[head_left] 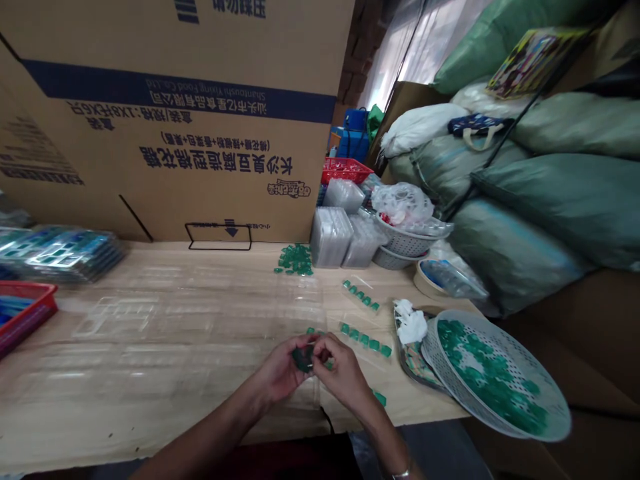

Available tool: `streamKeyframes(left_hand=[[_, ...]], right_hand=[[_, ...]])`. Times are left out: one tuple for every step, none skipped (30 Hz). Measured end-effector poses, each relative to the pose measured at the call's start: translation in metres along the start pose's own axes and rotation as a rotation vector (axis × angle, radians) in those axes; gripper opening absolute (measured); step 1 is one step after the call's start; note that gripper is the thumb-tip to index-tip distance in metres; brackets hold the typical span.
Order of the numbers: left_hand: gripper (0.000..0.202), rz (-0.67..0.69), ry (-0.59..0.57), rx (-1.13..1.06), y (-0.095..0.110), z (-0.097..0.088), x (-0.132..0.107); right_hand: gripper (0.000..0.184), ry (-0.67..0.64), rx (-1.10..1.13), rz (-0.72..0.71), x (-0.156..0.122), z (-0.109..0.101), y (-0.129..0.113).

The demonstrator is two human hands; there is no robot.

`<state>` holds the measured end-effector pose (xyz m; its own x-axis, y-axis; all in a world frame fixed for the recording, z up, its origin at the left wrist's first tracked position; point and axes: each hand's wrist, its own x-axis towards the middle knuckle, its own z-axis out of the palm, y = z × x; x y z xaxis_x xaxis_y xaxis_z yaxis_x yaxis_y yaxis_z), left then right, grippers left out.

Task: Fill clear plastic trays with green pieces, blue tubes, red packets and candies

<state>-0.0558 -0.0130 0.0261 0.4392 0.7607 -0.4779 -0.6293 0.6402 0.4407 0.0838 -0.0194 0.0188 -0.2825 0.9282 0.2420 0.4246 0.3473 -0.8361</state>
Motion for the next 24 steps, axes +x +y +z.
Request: streamKeyframes(left_hand=[[0.016, 0.049, 0.033, 0.052, -0.002, -0.001, 0.0], [0.015, 0.099, 0.063, 0.104, -0.005, -0.002, -0.001], [0.016, 0.14, 0.084, 0.153, -0.007, -0.003, -0.001], [0.018, 0.163, 0.095, 0.2, -0.009, -0.004, -0.002], [0.02, 0.168, 0.097, 0.24, -0.011, -0.005, -0.002], [0.021, 0.159, 0.092, 0.274, -0.013, -0.006, -0.003], [0.023, 0.145, 0.086, 0.304, -0.016, -0.006, -0.003], [0.024, 0.134, 0.082, 0.33, -0.018, -0.007, -0.003], [0.024, 0.129, 0.08, 0.351, -0.02, -0.007, -0.003], [0.024, 0.127, 0.078, 0.366, -0.023, -0.007, -0.003], [0.024, 0.124, 0.078, 0.376, -0.026, -0.007, -0.003], [0.024, 0.12, 0.079, 0.384, -0.028, -0.007, -0.002], [0.023, 0.115, 0.081, 0.39, -0.03, -0.007, -0.001], [0.024, 0.108, 0.086, 0.396, -0.032, -0.006, 0.0], [0.024, 0.098, 0.093, 0.404, -0.032, -0.005, 0.002], [0.025, 0.095, 0.105, 0.412, -0.032, -0.004, 0.004], [0.026, 0.099, 0.122, 0.416, -0.031, -0.004, 0.006], [0.028, 0.105, 0.145, 0.414, -0.028, -0.003, 0.009], [0.03, 0.109, 0.168, 0.406, -0.026, -0.002, 0.011], [0.032, 0.108, 0.186, 0.396, -0.023, -0.002, 0.014], [0.032, 0.104, 0.198, 0.388, -0.02, -0.002, 0.016], [0.032, 0.094, 0.206, 0.381, -0.017, -0.003, 0.018], [0.031, 0.083, 0.209, 0.376, -0.015, -0.004, 0.02], [0.03, 0.076, 0.21, 0.373, -0.013, -0.006, 0.021]], right_hand=[[0.011, 0.025, 0.025, 0.027, -0.001, -0.001, 0.001], [0.009, 0.047, 0.051, 0.052, -0.003, -0.003, 0.002], [0.006, 0.062, 0.077, 0.074, -0.005, -0.004, 0.004], [0.004, 0.07, 0.105, 0.091, -0.009, -0.005, 0.006], [0.003, 0.077, 0.137, 0.105, -0.013, -0.005, 0.008], [0.003, 0.088, 0.173, 0.117, -0.017, -0.005, 0.01], [0.005, 0.102, 0.209, 0.13, -0.023, -0.003, 0.013], [0.006, 0.119, 0.243, 0.144, -0.028, 0.0, 0.015], [0.008, 0.137, 0.273, 0.16, -0.034, 0.003, 0.017], [0.01, 0.156, 0.296, 0.177, -0.04, 0.007, 0.019], [0.011, 0.175, 0.309, 0.197, -0.045, 0.011, 0.02], [0.012, 0.195, 0.314, 0.215, -0.049, 0.014, 0.022], [0.013, 0.217, 0.31, 0.229, -0.053, 0.015, 0.023], [0.013, 0.238, 0.299, 0.235, -0.054, 0.015, 0.024], [0.013, 0.256, 0.277, 0.23, -0.054, 0.012, 0.025], [0.011, 0.268, 0.244, 0.213, -0.052, 0.008, 0.026], [0.01, 0.274, 0.198, 0.185, -0.048, 0.002, 0.028], [0.008, 0.273, 0.137, 0.15, -0.042, -0.005, 0.03], [0.007, 0.265, 0.064, 0.112, -0.035, -0.013, 0.033], [0.007, 0.248, -0.016, 0.072, -0.027, -0.02, 0.035], [0.008, 0.219, -0.096, 0.032, -0.018, -0.026, 0.038], [0.009, 0.184, -0.169, -0.004, -0.011, -0.031, 0.041], [0.01, 0.146, -0.23, -0.034, -0.004, -0.035, 0.043], [0.011, 0.117, -0.278, -0.056, 0.0, -0.038, 0.045]])
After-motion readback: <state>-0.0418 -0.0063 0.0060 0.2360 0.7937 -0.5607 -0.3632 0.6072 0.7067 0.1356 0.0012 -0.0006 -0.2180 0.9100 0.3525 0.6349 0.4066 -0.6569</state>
